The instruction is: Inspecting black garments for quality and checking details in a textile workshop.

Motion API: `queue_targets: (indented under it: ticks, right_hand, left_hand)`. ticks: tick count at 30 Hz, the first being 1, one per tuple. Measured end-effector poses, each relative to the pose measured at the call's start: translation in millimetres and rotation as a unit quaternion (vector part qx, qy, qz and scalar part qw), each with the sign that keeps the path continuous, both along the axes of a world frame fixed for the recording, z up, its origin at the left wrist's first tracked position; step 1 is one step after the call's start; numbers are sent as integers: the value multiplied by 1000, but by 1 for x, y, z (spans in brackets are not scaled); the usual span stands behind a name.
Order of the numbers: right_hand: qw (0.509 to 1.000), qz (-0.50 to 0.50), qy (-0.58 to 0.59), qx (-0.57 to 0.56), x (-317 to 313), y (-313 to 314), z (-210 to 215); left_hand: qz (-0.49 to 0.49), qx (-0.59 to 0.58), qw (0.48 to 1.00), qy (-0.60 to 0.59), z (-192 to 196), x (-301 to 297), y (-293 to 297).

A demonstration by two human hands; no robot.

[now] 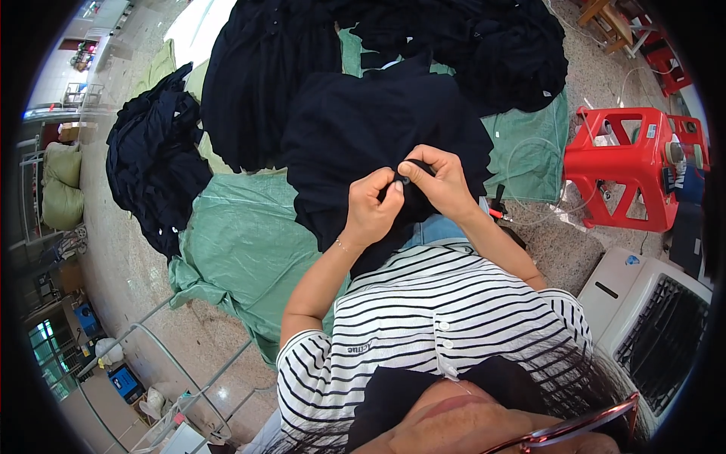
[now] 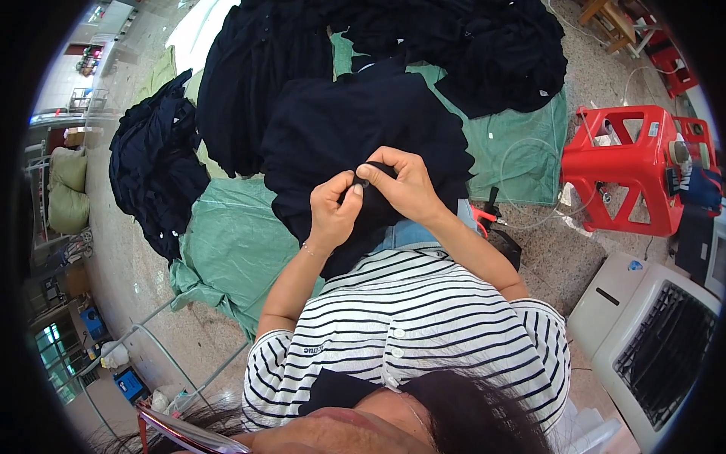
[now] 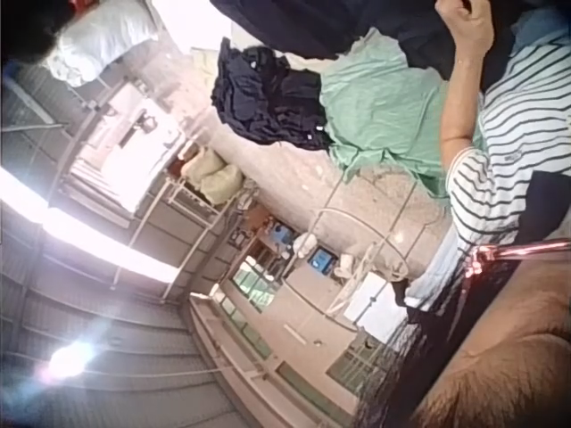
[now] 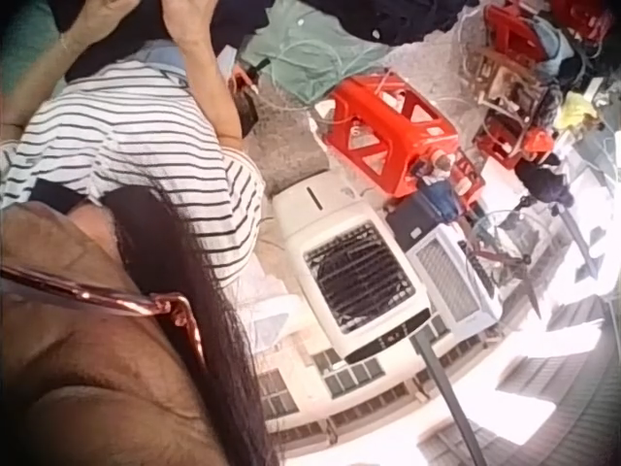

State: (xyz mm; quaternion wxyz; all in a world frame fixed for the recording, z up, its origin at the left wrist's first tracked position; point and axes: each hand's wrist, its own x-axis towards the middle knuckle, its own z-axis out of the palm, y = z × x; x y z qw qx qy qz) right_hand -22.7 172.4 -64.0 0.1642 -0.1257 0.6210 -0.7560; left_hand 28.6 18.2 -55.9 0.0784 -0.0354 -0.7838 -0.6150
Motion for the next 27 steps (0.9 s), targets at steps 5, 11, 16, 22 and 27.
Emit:
queue_targets:
  ticks: [5, 11, 16, 22, 27]
  right_hand:
    - [996, 13, -48, 70, 5, 5, -8]
    - [940, -48, 267, 208, 24, 21, 26]
    - [898, -23, 359, 253, 54, 7, 21]
    - [901, -23, 348, 258, 44, 8, 27]
    - [919, -8, 302, 255, 28, 28, 33]
  left_hand:
    - [57, 116, 985, -118, -6, 2, 2]
    - [-7, 142, 960, -242, -2, 3, -21]
    - [-113, -175, 955, -211, 20, -15, -9]
    - [47, 198, 965, -166, 19, -22, 13]
    - [-38, 204, 952, -224, 15, -20, 4]
